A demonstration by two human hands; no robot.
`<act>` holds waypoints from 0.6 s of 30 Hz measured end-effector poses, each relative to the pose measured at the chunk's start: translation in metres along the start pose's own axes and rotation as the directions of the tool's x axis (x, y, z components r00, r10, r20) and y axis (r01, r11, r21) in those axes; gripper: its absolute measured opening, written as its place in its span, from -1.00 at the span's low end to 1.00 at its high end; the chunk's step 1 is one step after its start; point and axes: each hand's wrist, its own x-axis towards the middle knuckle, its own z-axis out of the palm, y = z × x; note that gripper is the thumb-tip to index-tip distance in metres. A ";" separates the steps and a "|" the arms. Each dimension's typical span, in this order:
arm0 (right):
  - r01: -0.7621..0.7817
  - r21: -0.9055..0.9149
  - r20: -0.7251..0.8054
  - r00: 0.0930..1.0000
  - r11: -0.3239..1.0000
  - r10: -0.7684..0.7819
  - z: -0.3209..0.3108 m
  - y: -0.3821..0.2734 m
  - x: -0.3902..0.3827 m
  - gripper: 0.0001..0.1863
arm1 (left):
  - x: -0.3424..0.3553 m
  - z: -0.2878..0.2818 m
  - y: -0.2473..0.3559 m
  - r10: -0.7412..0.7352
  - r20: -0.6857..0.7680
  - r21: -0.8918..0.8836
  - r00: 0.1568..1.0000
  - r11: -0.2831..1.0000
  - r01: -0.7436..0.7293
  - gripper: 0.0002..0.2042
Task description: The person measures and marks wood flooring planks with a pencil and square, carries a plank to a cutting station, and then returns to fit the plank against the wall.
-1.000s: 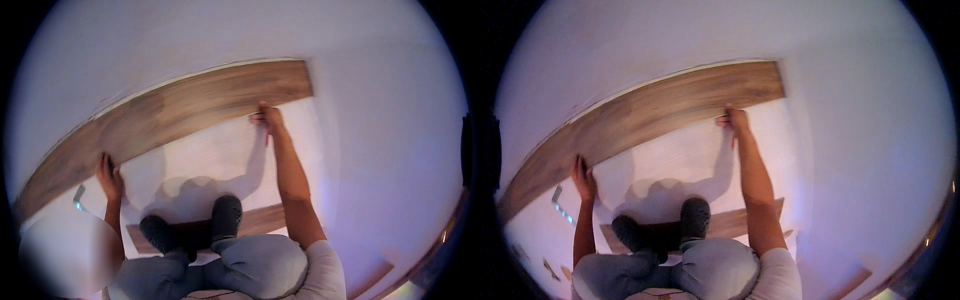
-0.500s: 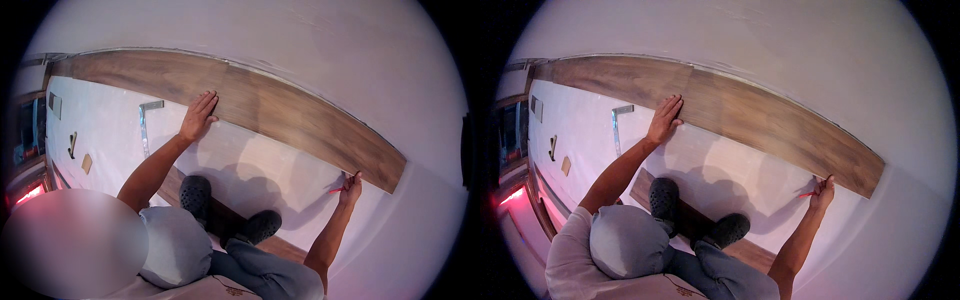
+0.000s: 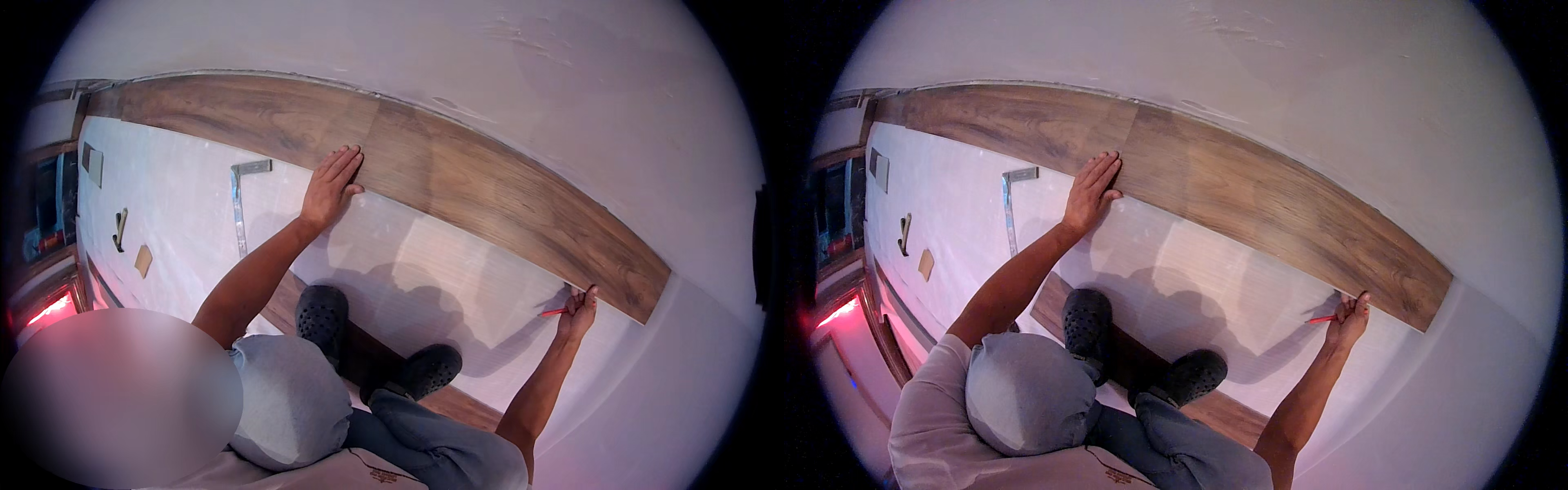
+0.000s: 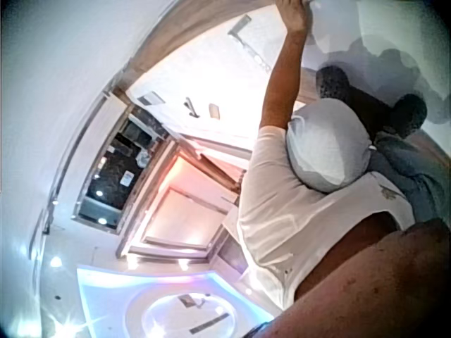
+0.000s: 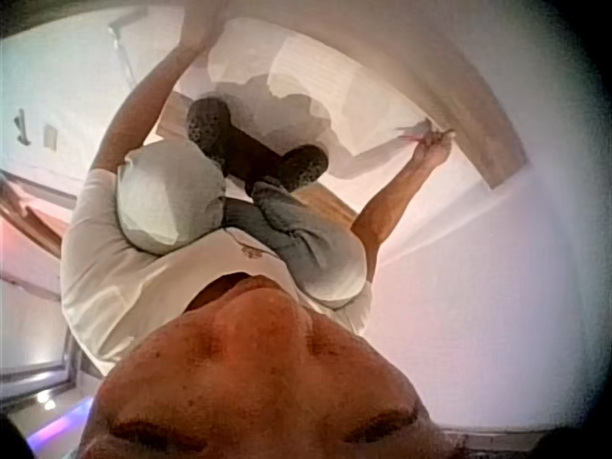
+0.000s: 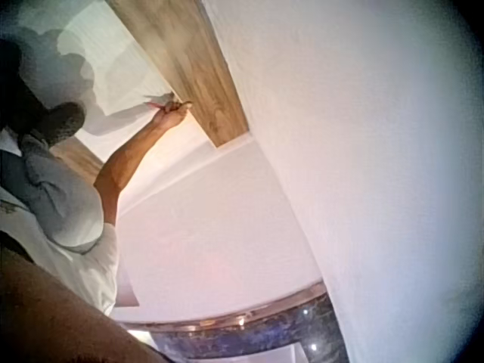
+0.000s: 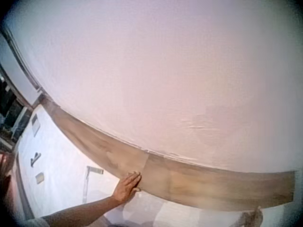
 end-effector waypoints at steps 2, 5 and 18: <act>-0.001 -0.030 -0.054 0.999 1.000 -0.001 0.004 0.000 -0.001 -0.77 | 0.001 0.000 0.000 0.005 0.001 -0.012 1.000 1.000 -0.005 -0.36; -0.001 -0.065 -0.091 0.996 0.998 -0.005 0.007 -0.003 -0.006 -0.77 | 0.000 -0.003 -0.002 0.012 0.012 -0.024 1.000 1.000 -0.012 -0.36; -0.008 0.119 0.077 0.997 0.993 -0.001 0.014 0.010 0.006 -0.74 | 0.003 -0.012 0.009 0.064 0.015 -0.027 0.998 0.998 -0.064 -0.35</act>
